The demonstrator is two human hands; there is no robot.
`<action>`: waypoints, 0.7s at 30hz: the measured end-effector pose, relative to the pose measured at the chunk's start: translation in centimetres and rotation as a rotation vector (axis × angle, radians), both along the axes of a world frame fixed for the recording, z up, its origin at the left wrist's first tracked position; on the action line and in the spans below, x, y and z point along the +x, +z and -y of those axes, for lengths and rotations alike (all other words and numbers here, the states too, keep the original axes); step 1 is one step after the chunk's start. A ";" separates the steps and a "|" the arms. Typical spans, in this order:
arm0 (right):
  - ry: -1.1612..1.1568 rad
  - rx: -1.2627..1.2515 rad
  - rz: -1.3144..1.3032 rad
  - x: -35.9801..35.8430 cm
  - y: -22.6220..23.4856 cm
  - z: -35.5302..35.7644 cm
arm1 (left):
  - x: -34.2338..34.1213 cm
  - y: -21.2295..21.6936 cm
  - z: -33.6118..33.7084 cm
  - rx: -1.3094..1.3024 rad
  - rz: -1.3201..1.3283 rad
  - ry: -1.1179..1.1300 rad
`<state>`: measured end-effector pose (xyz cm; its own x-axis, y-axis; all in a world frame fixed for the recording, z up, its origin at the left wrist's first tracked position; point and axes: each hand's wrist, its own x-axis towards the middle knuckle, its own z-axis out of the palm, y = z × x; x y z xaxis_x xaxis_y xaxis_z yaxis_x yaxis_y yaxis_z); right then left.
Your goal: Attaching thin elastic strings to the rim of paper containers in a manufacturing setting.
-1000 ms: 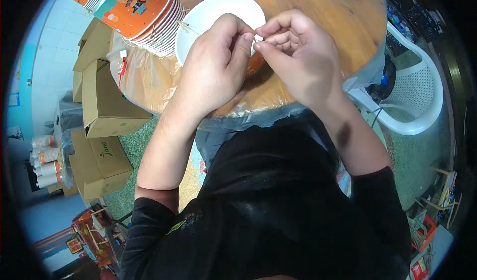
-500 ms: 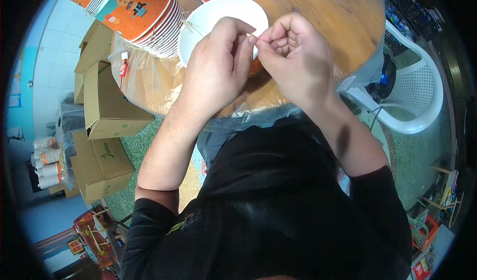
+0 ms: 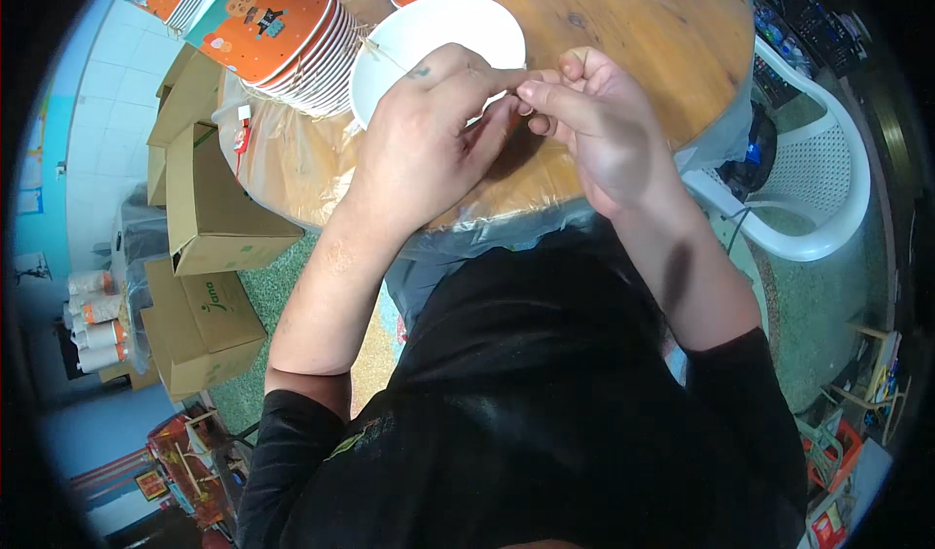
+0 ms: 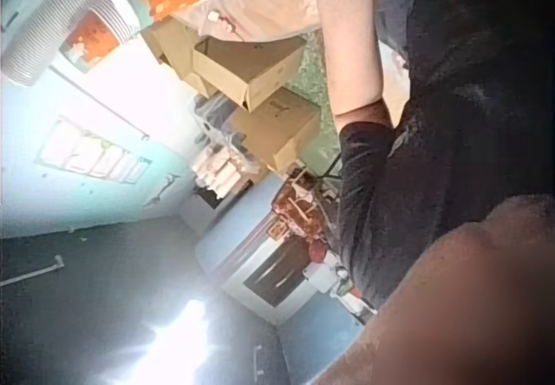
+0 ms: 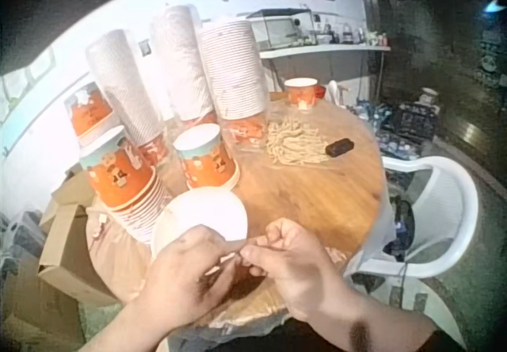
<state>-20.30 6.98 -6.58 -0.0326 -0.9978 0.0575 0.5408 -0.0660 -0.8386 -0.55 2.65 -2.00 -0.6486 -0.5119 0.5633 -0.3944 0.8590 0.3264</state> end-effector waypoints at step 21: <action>-0.434 -0.674 -0.973 -1.5 0.4 -0.4 | -0.2 0.7 0.2 0.053 0.073 0.055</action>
<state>-21.79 7.33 -6.13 -0.0083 -0.6787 0.7344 -0.4538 -0.6519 -0.6076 -0.75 2.49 -1.28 -0.6569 -0.5760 0.4865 -0.4652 0.8175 0.3396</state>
